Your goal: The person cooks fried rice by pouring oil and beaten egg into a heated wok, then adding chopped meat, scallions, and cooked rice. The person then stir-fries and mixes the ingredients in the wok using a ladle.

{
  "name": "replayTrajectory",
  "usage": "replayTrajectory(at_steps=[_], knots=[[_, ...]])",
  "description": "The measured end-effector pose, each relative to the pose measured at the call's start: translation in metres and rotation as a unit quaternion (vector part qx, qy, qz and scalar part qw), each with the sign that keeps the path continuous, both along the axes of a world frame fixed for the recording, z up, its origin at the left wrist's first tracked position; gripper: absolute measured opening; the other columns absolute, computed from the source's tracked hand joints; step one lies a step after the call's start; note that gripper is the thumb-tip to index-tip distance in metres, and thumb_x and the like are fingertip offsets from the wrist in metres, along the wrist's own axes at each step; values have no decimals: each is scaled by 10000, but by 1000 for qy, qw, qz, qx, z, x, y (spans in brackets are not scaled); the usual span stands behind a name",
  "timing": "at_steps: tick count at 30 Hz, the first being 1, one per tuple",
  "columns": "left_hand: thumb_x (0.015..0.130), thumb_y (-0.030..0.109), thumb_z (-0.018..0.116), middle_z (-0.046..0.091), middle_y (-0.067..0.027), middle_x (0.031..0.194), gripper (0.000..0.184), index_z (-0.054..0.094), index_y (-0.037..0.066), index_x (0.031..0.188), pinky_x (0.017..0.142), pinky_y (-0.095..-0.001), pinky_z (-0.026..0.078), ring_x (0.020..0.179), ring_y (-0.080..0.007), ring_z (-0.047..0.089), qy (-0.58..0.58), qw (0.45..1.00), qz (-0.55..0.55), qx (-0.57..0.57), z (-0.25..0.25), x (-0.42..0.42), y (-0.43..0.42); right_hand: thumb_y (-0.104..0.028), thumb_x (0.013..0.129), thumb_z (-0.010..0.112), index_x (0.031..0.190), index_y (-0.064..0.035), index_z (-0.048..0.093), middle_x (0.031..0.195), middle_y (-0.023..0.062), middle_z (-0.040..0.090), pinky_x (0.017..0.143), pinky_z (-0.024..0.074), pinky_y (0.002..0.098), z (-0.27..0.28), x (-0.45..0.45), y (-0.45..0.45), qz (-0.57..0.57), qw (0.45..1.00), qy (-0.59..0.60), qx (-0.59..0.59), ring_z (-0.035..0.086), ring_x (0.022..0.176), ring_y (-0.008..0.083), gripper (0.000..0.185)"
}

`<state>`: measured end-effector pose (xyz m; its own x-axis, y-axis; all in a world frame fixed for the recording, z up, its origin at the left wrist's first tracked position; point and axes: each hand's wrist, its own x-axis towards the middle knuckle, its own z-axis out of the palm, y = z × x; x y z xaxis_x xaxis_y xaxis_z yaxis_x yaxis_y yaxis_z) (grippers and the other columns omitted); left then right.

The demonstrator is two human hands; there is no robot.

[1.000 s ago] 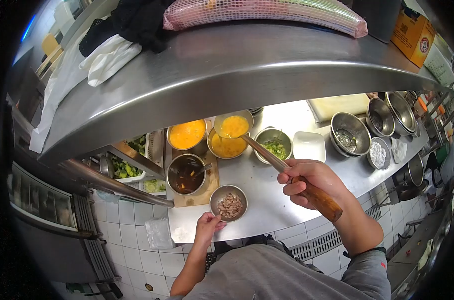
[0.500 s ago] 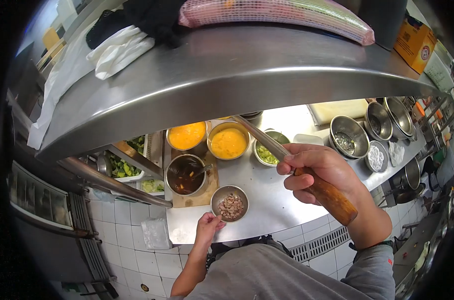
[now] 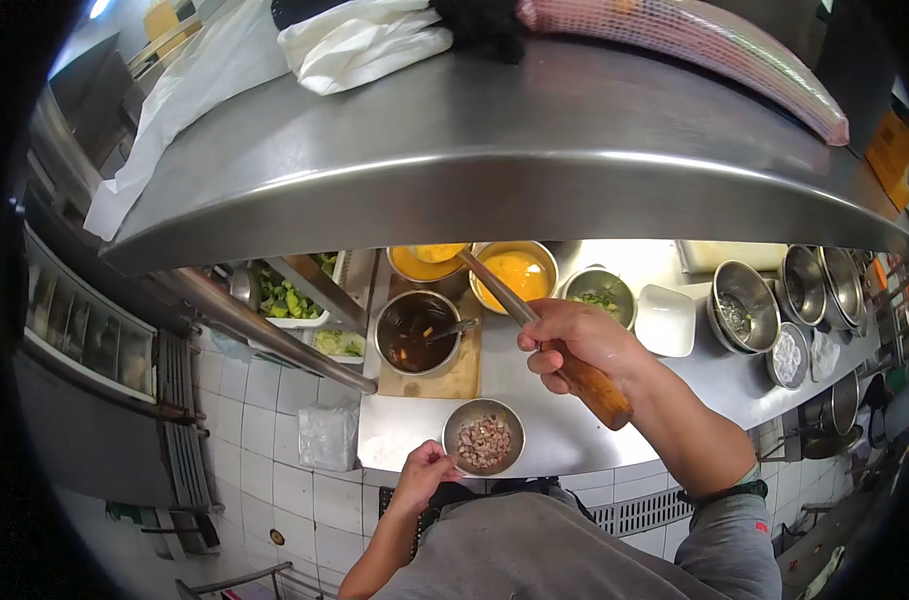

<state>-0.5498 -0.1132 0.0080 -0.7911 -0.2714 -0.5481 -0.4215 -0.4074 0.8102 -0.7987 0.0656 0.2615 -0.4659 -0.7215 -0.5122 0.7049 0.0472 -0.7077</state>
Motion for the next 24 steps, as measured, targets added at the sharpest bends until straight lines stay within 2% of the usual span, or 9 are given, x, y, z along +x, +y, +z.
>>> replayTrajectory(at_steps=[3, 6, 9, 15, 21, 24], knots=[[911, 64, 638, 638, -74, 729, 165, 495, 65, 829, 632, -281, 591, 674, -169, 689, -7, 1000, 19, 0, 5, 11, -5, -41, 885, 519, 1147, -5, 459, 830, 33, 527, 424, 410, 267, -14, -5, -11, 7, 999, 31, 32, 475, 535, 72, 272], [908, 55, 639, 645, -84, 735, 161, 495, 61, 836, 627, -281, 591, 671, -171, 689, -28, 999, 26, -8, 11, 21, -9, -43, 874, 540, 1321, 51, 398, 826, 43, 513, 426, 435, 281, -21, -6, -18, 16, 993, 89, 75, 491, 542, 92, 479], [906, 48, 640, 651, -91, 743, 155, 498, 58, 843, 617, -282, 592, 665, -172, 689, -34, 999, 34, -11, 13, 31, -12, -48, 865, 554, 1406, 59, 334, 805, 49, 509, 426, 450, 290, -25, -10, -20, 51, 985, 120, 111, 500, 542, 103, 593], [901, 36, 643, 646, -88, 740, 146, 506, 55, 854, 606, -279, 594, 646, -164, 677, -29, 998, 55, -15, 19, 37, -14, -62, 863, 558, 1394, 33, 360, 716, 35, 496, 420, 447, 287, -25, -10, -18, 68, 977, 152, 130, 489, 521, 98, 574], [903, 52, 659, 618, -63, 750, 149, 522, 39, 844, 619, -271, 589, 655, -147, 659, -22, 998, 61, -7, 28, 38, -14, -54, 862, 554, 1386, 42, 365, 750, 37, 502, 422, 426, 279, -19, -7, -16, 75, 979, 131, 134, 494, 530, 101, 566], [901, 52, 661, 621, -70, 759, 152, 522, 38, 840, 619, -274, 589, 654, -145, 657, -13, 998, 62, -1, 31, 38, -14, -47, 863, 553, 1331, 48, 403, 757, 30, 503, 423, 413, 279, -12, -3, -17, 61, 984, 109, 125, 485, 528, 92, 500]])
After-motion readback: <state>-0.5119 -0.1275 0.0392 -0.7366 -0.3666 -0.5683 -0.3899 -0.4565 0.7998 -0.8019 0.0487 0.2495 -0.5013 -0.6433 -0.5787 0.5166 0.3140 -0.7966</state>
